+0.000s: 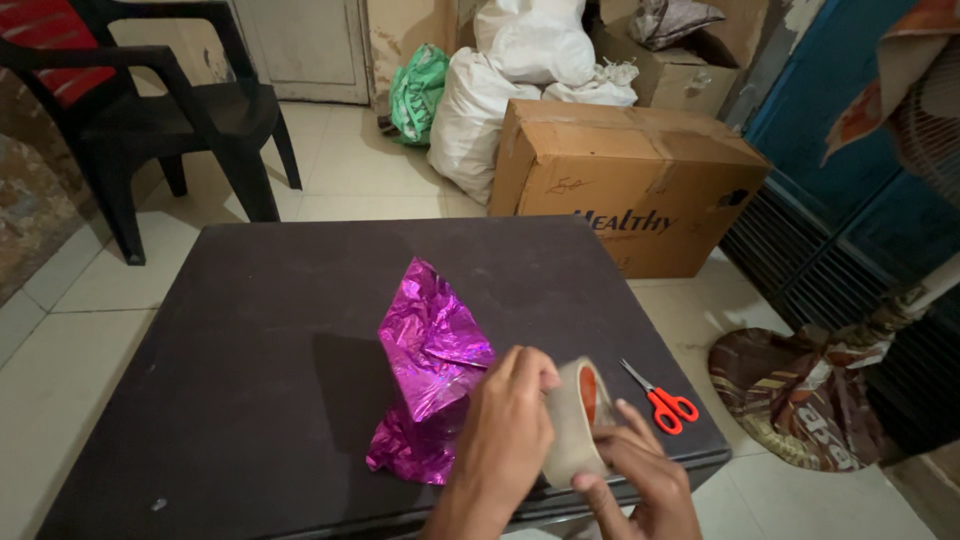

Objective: The person wraps a small box with purple foil paper on a table. They fold the paper around the box, cut and apply clear tape with scissors to secure the folds, and smooth the edges to complete the wrapping.

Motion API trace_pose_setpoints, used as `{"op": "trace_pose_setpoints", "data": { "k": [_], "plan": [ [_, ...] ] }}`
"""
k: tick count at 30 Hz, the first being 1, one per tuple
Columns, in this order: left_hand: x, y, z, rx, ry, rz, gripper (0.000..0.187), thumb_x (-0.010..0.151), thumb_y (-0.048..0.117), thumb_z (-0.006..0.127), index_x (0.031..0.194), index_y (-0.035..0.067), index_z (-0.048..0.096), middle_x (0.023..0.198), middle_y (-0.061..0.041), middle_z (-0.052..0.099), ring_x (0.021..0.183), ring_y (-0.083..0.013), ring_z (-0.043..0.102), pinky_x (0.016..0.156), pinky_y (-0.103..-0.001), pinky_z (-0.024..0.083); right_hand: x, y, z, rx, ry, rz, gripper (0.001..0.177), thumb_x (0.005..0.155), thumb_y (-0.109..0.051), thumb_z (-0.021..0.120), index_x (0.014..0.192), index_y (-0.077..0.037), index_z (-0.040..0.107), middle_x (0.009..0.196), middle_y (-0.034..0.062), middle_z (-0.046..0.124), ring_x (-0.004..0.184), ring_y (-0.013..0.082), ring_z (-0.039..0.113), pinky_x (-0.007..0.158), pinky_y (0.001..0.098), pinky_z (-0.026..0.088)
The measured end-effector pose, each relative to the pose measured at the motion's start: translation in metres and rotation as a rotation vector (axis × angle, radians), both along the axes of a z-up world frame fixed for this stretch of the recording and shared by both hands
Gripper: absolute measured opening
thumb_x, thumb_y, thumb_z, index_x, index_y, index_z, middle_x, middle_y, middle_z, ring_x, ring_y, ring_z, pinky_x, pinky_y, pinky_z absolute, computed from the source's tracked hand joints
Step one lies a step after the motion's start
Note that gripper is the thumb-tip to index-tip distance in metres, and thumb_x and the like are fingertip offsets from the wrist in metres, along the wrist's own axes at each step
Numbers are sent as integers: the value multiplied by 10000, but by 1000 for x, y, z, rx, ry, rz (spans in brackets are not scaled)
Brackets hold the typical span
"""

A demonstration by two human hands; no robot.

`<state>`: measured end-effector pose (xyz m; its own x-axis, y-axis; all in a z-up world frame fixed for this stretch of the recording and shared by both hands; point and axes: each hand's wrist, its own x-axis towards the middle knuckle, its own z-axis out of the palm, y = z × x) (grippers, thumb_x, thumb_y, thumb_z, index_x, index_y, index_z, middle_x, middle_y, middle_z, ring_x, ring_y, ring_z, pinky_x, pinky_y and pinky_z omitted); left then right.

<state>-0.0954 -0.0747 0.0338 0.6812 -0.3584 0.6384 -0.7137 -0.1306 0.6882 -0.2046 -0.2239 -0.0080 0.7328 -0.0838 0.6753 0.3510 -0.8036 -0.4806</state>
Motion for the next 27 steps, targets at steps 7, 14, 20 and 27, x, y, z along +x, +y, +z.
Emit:
{"op": "trace_pose_setpoints", "data": {
  "k": [7, 14, 20, 27],
  "plan": [
    [14, -1, 16, 96, 43, -125, 175, 861, -112, 519, 964, -15, 622, 953, -182, 715, 922, -354, 728, 791, -427, 582, 3, -6, -26, 347, 340, -484, 299, 862, -298, 771, 897, -2, 804, 593, 136, 729, 584, 196, 710, 563, 306, 530],
    [51, -63, 61, 506, -84, -291, 132, 870, -17, 605, 970, 27, 679, 1022, -206, 709, 1004, -410, 682, 822, -476, 543, 36, -36, -69, 924, 145, -163, 354, 977, -294, 645, 937, 43, 748, 752, 16, 692, 668, 82, 579, 609, 260, 462],
    [52, -91, 74, 601, -232, -275, 200, 763, -57, 668, 935, 40, 638, 985, -170, 683, 953, -402, 681, 780, -493, 536, 65, -68, -95, 1013, 201, -122, 423, 1030, -348, 583, 967, 36, 751, 785, 41, 692, 699, 109, 595, 650, 276, 479],
    [45, -89, 70, 558, -286, -276, 261, 737, -95, 673, 942, 55, 611, 984, -141, 669, 970, -385, 670, 777, -491, 522, 27, -140, -93, 673, 155, -405, 322, 972, -280, 602, 1069, -11, 750, 947, 98, 786, 878, 194, 756, 821, 341, 581]
  ]
}}
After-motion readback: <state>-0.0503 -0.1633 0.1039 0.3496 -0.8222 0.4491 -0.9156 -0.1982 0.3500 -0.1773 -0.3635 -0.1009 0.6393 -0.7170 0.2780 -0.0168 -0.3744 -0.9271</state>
